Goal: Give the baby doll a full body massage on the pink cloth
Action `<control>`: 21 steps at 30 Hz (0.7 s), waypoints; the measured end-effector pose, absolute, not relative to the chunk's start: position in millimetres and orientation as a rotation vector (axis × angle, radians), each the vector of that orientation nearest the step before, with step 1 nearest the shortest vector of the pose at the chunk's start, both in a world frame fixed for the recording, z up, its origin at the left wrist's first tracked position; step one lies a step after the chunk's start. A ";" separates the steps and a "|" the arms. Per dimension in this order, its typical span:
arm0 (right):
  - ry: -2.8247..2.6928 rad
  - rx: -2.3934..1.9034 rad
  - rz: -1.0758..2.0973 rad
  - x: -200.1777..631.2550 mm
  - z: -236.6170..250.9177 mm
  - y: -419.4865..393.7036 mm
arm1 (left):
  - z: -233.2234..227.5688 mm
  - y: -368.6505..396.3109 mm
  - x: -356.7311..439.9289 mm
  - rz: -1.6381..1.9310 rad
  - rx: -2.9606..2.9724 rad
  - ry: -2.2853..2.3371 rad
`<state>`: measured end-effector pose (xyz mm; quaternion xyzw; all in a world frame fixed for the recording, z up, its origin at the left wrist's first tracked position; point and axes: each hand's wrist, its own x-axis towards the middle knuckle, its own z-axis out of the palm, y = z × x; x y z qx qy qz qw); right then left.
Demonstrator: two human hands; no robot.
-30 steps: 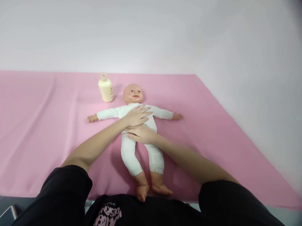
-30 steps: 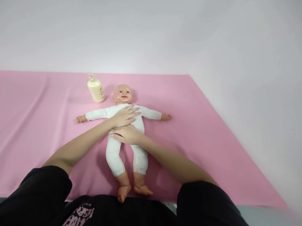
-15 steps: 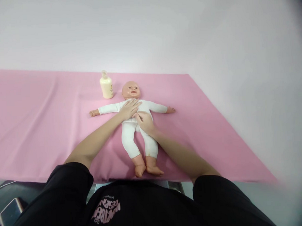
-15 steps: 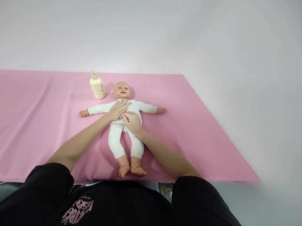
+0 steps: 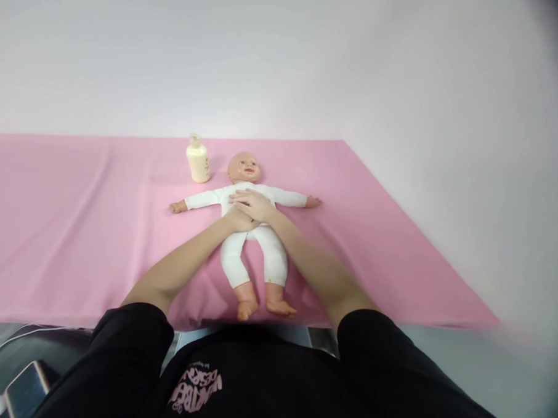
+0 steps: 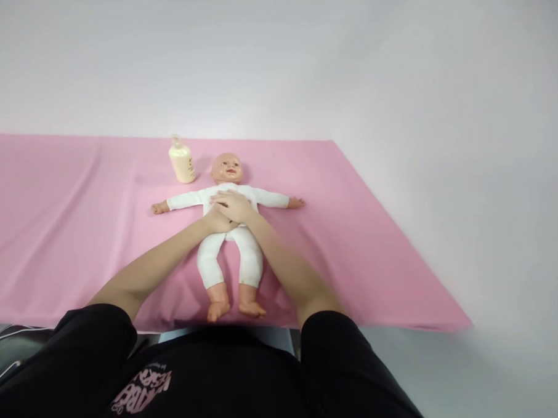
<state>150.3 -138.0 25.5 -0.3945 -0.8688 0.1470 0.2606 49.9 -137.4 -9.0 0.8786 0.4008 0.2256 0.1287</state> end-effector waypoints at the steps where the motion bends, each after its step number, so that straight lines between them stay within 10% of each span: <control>1: -2.326 -1.061 0.453 152.4 26.1 -133.8 | -5.9 -139.0 42.6 0.621 2.601 1.107; 21: -2.120 -1.483 0.265 153.0 -4.1 -163.5 | 30.8 -157.9 16.7 1.190 2.500 1.245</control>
